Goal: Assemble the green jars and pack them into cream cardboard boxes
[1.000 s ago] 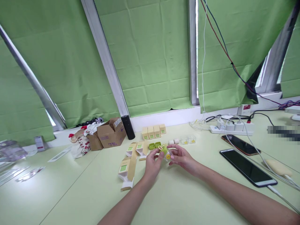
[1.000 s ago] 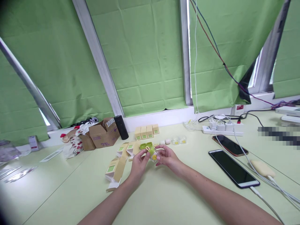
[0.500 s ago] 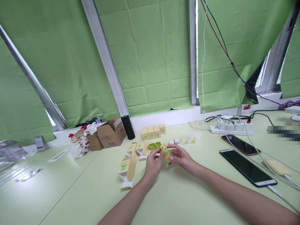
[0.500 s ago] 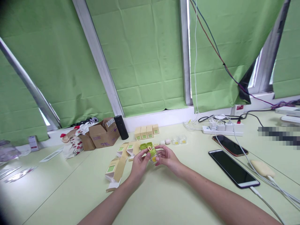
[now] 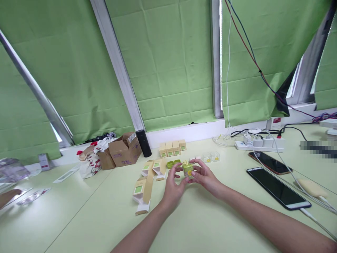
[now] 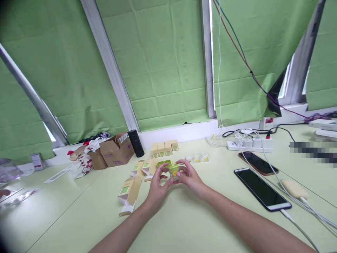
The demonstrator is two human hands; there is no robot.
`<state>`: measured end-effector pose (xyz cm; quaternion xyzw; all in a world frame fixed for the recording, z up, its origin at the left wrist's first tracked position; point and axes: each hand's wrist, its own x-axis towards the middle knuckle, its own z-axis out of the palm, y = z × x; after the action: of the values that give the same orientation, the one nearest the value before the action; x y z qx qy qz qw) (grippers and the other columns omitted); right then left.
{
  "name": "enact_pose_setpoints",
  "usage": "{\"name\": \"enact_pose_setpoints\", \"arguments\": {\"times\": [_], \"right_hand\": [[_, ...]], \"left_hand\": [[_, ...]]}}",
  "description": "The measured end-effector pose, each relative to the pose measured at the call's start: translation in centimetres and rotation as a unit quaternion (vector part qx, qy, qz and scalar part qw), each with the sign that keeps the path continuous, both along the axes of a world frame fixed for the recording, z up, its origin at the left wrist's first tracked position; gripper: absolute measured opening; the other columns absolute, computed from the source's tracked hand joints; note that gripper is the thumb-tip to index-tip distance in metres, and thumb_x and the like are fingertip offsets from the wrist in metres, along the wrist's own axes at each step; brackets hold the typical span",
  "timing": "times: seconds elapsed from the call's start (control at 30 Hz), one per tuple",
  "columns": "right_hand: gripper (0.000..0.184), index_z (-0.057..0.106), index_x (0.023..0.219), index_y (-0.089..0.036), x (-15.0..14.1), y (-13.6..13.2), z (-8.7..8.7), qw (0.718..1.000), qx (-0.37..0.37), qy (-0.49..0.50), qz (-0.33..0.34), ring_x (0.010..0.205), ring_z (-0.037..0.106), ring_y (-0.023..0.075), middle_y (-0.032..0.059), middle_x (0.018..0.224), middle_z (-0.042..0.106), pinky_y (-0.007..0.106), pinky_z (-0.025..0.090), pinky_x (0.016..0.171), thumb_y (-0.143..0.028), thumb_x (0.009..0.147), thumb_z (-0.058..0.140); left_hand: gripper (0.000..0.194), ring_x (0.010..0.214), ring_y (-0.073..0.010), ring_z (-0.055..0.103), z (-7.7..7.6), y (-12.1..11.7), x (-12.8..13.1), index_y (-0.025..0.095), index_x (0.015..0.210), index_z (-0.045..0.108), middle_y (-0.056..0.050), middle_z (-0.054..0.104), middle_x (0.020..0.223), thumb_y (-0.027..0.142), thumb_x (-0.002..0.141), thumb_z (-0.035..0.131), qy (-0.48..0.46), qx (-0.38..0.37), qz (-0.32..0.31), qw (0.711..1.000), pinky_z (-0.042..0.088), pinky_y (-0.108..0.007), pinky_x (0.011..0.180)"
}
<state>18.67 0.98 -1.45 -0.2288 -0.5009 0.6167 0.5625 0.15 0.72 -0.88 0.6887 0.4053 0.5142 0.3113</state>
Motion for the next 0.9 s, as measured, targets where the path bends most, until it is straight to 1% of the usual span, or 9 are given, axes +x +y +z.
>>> {"name": "enact_pose_setpoints", "arguments": {"times": [0.2,0.33,0.43,0.57,0.67,0.8,0.9], "right_hand": [[0.053,0.06,0.122,-0.028,0.0,0.1,-0.1,1.0,0.017,-0.012,0.005,0.097,0.072,0.0238,0.0057,0.108,0.07,0.048,0.061,0.091,-0.05,0.081,0.086],[0.049,0.063,0.118,-0.027,0.1,0.1,0.1,0.999,0.04,-0.026,-0.006,0.097,0.072,0.0237,0.0059,0.106,0.072,0.048,0.061,0.092,-0.049,0.081,0.086],[0.045,0.064,0.116,-0.026,0.2,0.4,0.3,0.997,0.059,-0.039,-0.016,0.094,0.072,0.0234,0.0057,0.104,0.074,0.047,0.061,0.09,-0.047,0.082,0.085],[0.044,0.066,0.114,-0.025,0.2,0.4,0.6,0.997,0.065,-0.034,-0.022,0.092,0.071,0.0233,0.0056,0.099,0.074,0.046,0.061,0.087,-0.047,0.081,0.086],[0.045,0.065,0.116,-0.026,0.1,0.0,0.9,0.999,0.044,-0.003,-0.002,0.097,0.073,0.0253,0.007,0.101,0.076,0.048,0.058,0.092,-0.046,0.082,0.085],[0.047,0.063,0.122,-0.027,0.0,-0.5,1.0,0.998,-0.005,0.05,0.042,0.1,0.076,0.0283,0.0082,0.102,0.079,0.051,0.054,0.099,-0.046,0.083,0.084],[0.049,0.063,0.125,-0.027,0.0,-0.3,0.8,0.995,-0.031,0.079,0.052,0.101,0.077,0.0299,0.009,0.104,0.08,0.054,0.053,0.102,-0.044,0.084,0.082]], "left_hand": [[0.048,0.12,-0.0284,0.062,-0.1,0.2,0.0,0.03,0.13,0.065,-0.01,0.066,0.132,0.036,0.084,0.079,0.007,0.005,0.017,1.0,0.048,-0.042,0.095],[0.045,0.118,-0.0284,0.062,0.2,0.0,0.1,0.028,0.126,0.069,-0.01,0.068,0.128,0.039,0.084,0.08,0.002,0.004,0.016,1.0,0.048,-0.042,0.096],[0.044,0.116,-0.0285,0.062,0.5,-0.1,0.1,0.028,0.124,0.07,-0.01,0.069,0.126,0.04,0.083,0.082,-0.006,0.015,0.019,1.0,0.049,-0.041,0.095],[0.042,0.114,-0.0278,0.062,0.6,-0.2,0.1,0.029,0.122,0.072,-0.009,0.069,0.124,0.036,0.082,0.082,-0.004,0.03,0.03,0.999,0.048,-0.041,0.095],[0.046,0.114,-0.027,0.062,0.5,-0.3,0.1,0.03,0.127,0.07,-0.008,0.067,0.126,0.036,0.083,0.082,0.001,0.043,0.04,0.998,0.048,-0.04,0.096],[0.059,0.114,-0.0263,0.062,0.3,-0.3,0.2,0.03,0.138,0.062,-0.008,0.068,0.121,0.038,0.083,0.083,-0.015,0.043,0.047,0.998,0.048,-0.04,0.098],[0.053,0.112,-0.0261,0.064,0.3,-0.4,0.2,0.028,0.136,0.063,-0.008,0.069,0.117,0.037,0.086,0.079,-0.024,0.042,0.031,0.998,0.048,-0.041,0.099]]}}
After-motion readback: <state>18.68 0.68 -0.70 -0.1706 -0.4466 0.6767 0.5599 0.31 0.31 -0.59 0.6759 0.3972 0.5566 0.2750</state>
